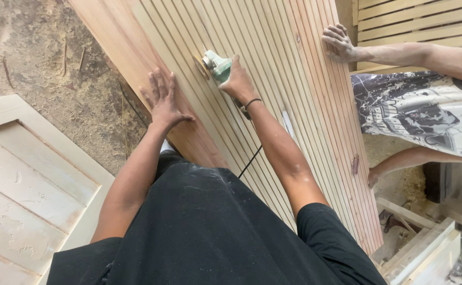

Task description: The person uses a handheld electric sander to smooth the surface of a large wooden panel with vertical slats. They move the sander systematically across the panel while occasionally touching the surface with their other hand. The work takes place in a workshop with other wooden items visible nearby.

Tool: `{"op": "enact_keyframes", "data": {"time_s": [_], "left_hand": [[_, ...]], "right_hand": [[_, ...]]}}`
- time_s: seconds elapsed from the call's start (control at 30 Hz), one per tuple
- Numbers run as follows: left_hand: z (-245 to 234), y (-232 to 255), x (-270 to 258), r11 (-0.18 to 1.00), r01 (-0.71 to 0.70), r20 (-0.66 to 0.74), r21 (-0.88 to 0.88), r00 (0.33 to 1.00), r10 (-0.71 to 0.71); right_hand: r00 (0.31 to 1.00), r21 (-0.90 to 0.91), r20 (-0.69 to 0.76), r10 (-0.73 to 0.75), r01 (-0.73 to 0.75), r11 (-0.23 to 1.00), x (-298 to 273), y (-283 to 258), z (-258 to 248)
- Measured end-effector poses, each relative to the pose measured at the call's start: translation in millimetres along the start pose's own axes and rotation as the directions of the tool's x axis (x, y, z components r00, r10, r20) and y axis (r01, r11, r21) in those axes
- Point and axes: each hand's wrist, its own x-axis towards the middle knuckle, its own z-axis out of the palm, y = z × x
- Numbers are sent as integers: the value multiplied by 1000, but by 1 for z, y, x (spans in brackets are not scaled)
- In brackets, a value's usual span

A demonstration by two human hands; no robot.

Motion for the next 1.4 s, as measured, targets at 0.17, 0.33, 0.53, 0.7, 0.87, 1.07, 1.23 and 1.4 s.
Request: {"op": "enact_keyframes", "data": {"time_s": [0.17,0.33,0.53,0.7,0.87,1.07,1.23,1.4], "left_hand": [[4,-1,-2,999,-36,-52,-16,998,35],[3,-2,1,999,-42,-38,9,998,43],[5,-4,-2,997,-24,8,67,1000,24],[5,-3,-2,996,-23,4,89,1000,22],[8,2,2,994,23,34,110,999,-27],[23,28,-9,986,-4,86,165,996,-10],[59,59,-56,965,-83,169,250,985,41],[100,81,-105,961,-167,122,220,982,142]], "right_hand": [[999,-41,7,38,-37,998,-37,24,-3],[993,-6,46,106,-106,994,-71,48,0],[988,-2,71,137,-137,991,-114,74,3],[981,-45,93,168,-164,985,-147,94,1],[982,-56,92,166,-161,985,-180,117,-1],[960,-77,158,230,-220,973,-225,147,-4],[961,-81,143,236,-226,971,-265,175,-1],[964,-75,129,231,-223,972,-299,198,0]]}}
